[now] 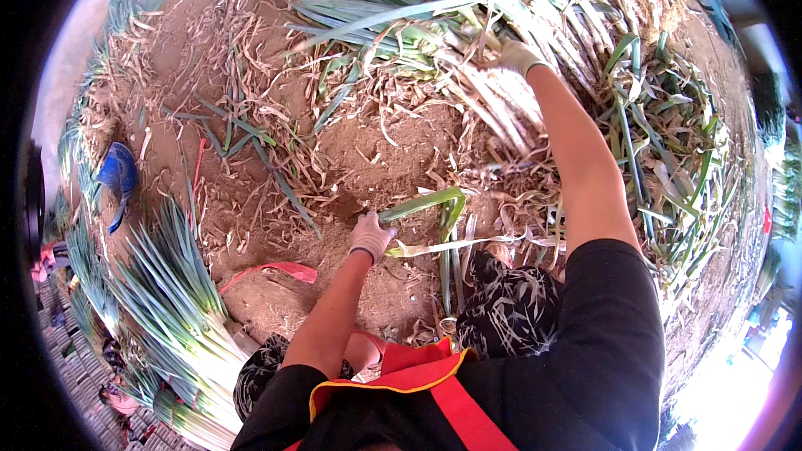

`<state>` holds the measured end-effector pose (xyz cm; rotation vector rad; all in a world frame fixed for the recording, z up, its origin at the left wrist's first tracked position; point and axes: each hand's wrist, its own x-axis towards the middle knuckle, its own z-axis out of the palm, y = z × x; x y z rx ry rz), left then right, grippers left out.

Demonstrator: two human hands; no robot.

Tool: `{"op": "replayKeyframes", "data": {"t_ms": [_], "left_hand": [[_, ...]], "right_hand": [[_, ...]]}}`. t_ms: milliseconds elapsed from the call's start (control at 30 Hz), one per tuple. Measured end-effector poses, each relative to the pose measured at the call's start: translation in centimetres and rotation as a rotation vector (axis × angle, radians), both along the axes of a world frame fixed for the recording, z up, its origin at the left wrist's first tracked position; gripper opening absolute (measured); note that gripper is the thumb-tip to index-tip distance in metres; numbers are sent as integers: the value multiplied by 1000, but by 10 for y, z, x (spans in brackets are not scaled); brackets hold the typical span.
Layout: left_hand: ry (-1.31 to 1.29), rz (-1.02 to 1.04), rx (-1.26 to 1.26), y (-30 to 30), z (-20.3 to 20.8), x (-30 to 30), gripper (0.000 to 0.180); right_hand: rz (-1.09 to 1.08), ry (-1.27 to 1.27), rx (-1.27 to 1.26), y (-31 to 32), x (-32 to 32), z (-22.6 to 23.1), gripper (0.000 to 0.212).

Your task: The person strips outer leaves from individual leeks and places the cleaned leeks into sorted piles on the ground.

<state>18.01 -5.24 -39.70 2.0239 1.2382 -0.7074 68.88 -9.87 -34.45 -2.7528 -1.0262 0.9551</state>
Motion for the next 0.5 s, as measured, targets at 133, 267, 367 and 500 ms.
{"op": "replayKeyframes", "data": {"t_ms": [133, 267, 367, 500], "left_hand": [[-12, -9, 15, -1, -7, -1, 49], [-10, -46, 21, -1, -3, -2, 55], [7, -56, 10, -1, 0, 1, 59], [27, -108, 60, -2, -5, 0, 61]], "right_hand": [[-131, 140, 255, -14, -39, -13, 119], [-167, 356, 261, -8, -71, 20, 98], [-83, 458, 331, -1, -141, 25, 94], [-7, 664, 234, 4, -269, 12, 89]]}}
